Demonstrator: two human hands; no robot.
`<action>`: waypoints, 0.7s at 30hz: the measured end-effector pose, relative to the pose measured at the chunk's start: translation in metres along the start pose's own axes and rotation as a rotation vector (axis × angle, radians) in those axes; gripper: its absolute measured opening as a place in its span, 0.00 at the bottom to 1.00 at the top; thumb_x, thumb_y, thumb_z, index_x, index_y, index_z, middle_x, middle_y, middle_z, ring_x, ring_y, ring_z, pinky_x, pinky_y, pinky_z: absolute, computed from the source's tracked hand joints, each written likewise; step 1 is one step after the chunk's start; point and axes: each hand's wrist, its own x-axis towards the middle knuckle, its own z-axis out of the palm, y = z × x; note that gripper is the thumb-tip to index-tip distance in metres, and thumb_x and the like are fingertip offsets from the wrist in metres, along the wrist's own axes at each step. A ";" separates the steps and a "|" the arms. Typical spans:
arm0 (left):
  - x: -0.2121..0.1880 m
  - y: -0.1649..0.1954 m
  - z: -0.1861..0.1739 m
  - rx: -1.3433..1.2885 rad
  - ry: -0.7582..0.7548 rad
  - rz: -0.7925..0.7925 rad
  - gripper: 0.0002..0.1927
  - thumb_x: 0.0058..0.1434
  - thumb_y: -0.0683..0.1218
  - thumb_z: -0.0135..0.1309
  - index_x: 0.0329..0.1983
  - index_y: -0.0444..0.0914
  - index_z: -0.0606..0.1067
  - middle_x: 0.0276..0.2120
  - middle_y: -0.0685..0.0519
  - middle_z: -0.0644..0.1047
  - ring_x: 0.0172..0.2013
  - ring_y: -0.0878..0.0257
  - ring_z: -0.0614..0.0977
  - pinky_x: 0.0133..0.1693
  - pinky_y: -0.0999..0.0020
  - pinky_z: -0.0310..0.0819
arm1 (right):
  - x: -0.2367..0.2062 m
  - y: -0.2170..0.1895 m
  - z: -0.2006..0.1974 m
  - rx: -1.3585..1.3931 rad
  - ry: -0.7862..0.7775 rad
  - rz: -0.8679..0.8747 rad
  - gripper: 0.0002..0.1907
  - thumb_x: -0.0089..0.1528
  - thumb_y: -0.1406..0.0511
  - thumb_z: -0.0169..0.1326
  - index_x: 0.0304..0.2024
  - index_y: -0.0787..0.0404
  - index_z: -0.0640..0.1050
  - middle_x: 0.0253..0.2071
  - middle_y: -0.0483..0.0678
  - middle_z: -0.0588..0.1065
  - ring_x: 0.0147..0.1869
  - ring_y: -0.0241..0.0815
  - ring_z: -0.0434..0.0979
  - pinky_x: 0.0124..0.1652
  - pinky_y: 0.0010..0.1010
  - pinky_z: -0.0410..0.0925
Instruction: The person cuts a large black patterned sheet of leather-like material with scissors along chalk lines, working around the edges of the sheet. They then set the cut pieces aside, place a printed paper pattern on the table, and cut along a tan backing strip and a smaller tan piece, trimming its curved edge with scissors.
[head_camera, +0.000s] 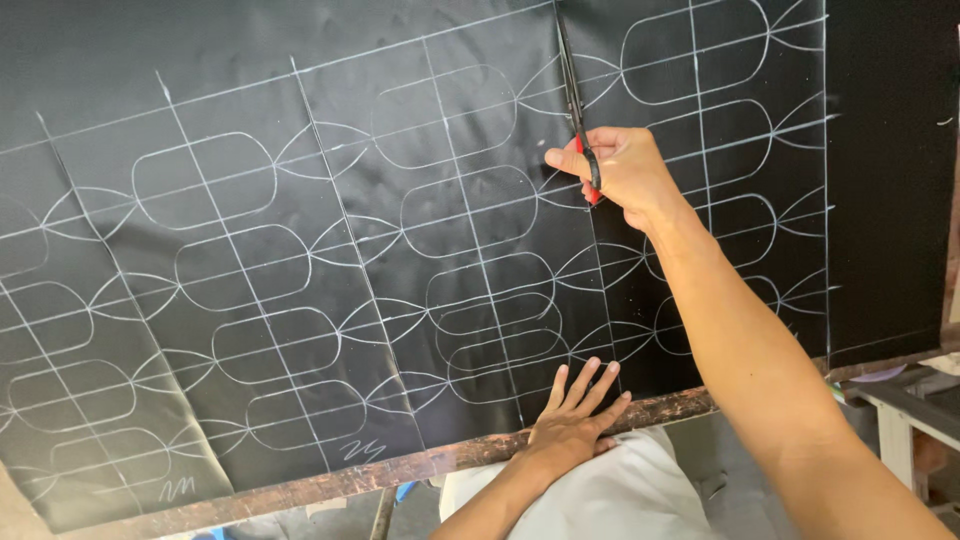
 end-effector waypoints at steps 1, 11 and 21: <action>-0.001 0.001 -0.002 -0.016 0.010 -0.002 0.36 0.62 0.59 0.54 0.74 0.48 0.63 0.80 0.52 0.42 0.78 0.53 0.36 0.73 0.43 0.23 | 0.000 0.002 0.000 0.002 -0.008 0.000 0.15 0.55 0.62 0.71 0.33 0.66 0.81 0.23 0.44 0.73 0.20 0.30 0.68 0.20 0.23 0.59; -0.005 0.033 -0.041 -0.102 -0.028 -0.105 0.31 0.67 0.52 0.51 0.73 0.45 0.64 0.79 0.49 0.42 0.77 0.50 0.35 0.71 0.42 0.22 | 0.011 0.006 -0.013 0.122 -0.126 -0.002 0.16 0.53 0.62 0.71 0.33 0.65 0.79 0.22 0.43 0.73 0.18 0.30 0.66 0.19 0.23 0.59; 0.014 0.080 -0.026 -0.095 0.095 -0.349 0.25 0.68 0.49 0.49 0.69 0.48 0.70 0.78 0.51 0.44 0.76 0.49 0.37 0.70 0.40 0.22 | 0.011 -0.002 -0.032 0.286 -0.259 0.001 0.16 0.53 0.63 0.72 0.29 0.63 0.77 0.19 0.42 0.71 0.17 0.30 0.65 0.18 0.24 0.56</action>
